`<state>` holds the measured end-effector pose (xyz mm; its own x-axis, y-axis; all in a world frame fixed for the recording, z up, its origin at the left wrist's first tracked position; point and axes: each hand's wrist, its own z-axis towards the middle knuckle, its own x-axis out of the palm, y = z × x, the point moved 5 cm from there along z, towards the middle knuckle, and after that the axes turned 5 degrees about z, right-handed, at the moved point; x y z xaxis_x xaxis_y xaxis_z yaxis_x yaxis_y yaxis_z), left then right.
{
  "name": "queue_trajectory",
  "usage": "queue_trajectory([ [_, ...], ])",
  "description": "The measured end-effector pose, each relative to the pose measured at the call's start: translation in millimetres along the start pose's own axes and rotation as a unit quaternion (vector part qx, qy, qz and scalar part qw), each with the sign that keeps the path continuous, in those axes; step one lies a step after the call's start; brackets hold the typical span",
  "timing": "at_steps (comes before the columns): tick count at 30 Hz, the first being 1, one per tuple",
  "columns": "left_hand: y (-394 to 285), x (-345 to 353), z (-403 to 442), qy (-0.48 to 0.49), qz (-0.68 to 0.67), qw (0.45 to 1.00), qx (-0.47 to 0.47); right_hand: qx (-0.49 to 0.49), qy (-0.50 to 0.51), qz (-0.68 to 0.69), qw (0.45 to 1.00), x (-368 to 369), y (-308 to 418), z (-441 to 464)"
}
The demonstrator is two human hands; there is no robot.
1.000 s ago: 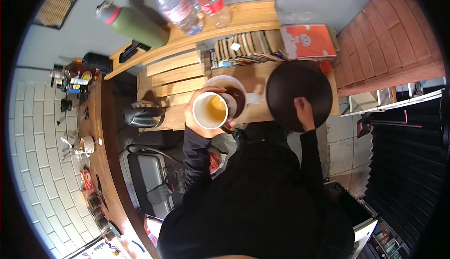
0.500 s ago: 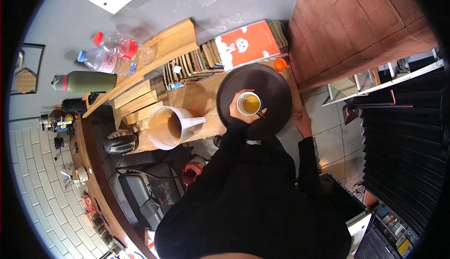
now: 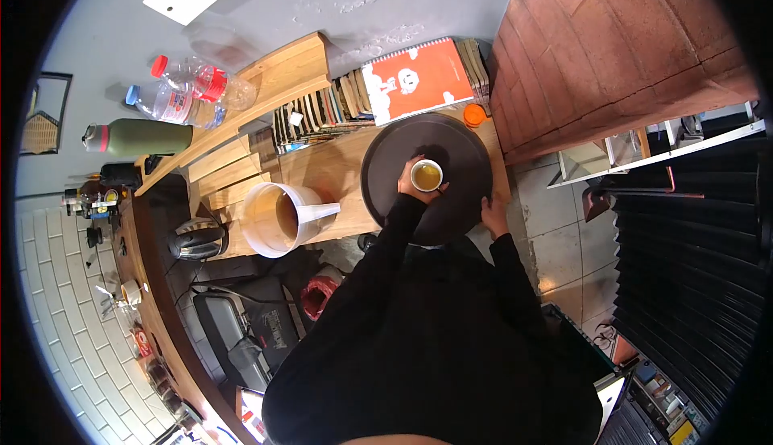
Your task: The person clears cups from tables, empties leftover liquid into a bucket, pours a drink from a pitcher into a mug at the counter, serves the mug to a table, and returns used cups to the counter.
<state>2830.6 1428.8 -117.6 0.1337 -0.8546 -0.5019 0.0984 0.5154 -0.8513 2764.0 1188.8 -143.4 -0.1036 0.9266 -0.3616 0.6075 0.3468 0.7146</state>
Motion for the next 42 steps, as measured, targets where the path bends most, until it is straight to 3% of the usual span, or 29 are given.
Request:
queue_trajectory([
  [3,-11,-14,-5,0.018,-0.013,0.999,-0.029,-0.010,-0.034,-0.032,0.999,5,-18,14],
  [5,-20,-28,-8,0.032,-0.024,0.998,-0.047,-0.049,-0.045,0.025,0.997,5,-4,6],
  [8,-21,-47,-13,0.038,0.013,0.999,-0.019,-0.038,-0.058,-0.016,0.997,3,0,2],
  [10,-10,-67,-20,0.003,0.215,0.976,-0.014,-0.038,-0.053,-0.023,0.998,1,9,-4],
  [13,18,-97,-25,-0.046,0.259,0.961,-0.088,-0.052,-0.078,-0.014,0.995,8,16,-16],
  [16,42,-113,-24,-0.065,0.217,0.969,-0.101,-0.072,-0.131,0.023,0.989,22,1,-22],
  [17,53,-114,-23,0.013,0.209,0.961,-0.179,-0.081,-0.159,0.044,0.983,25,-9,-21],
  [20,95,-113,-12,0.007,0.201,0.962,-0.185,-0.093,-0.164,0.129,0.974,34,-12,-30],
  [23,62,-128,-6,0.058,0.178,0.953,-0.239,-0.067,-0.195,0.229,0.951,46,-63,-12],
  [27,78,-121,-13,0.128,0.149,0.961,-0.195,-0.098,-0.318,0.264,0.905,40,-50,-55],
  [29,98,-116,-17,0.132,0.223,0.939,-0.227,-0.059,-0.380,0.187,0.904,35,-33,-93],
  [32,133,-88,-17,0.157,0.164,0.959,-0.169,-0.069,-0.438,0.146,0.884,29,-41,-127],
  [36,63,-93,-13,0.222,0.133,0.957,-0.129,-0.048,-0.533,0.210,0.818,25,-59,-181],
  [38,32,-87,-15,0.237,0.065,0.964,-0.104,-0.007,-0.497,0.234,0.836,16,-61,-211],
  [42,-24,-57,-31,0.272,0.025,0.962,0.022,-0.021,-0.593,0.290,0.751,2,-90,-265],
])
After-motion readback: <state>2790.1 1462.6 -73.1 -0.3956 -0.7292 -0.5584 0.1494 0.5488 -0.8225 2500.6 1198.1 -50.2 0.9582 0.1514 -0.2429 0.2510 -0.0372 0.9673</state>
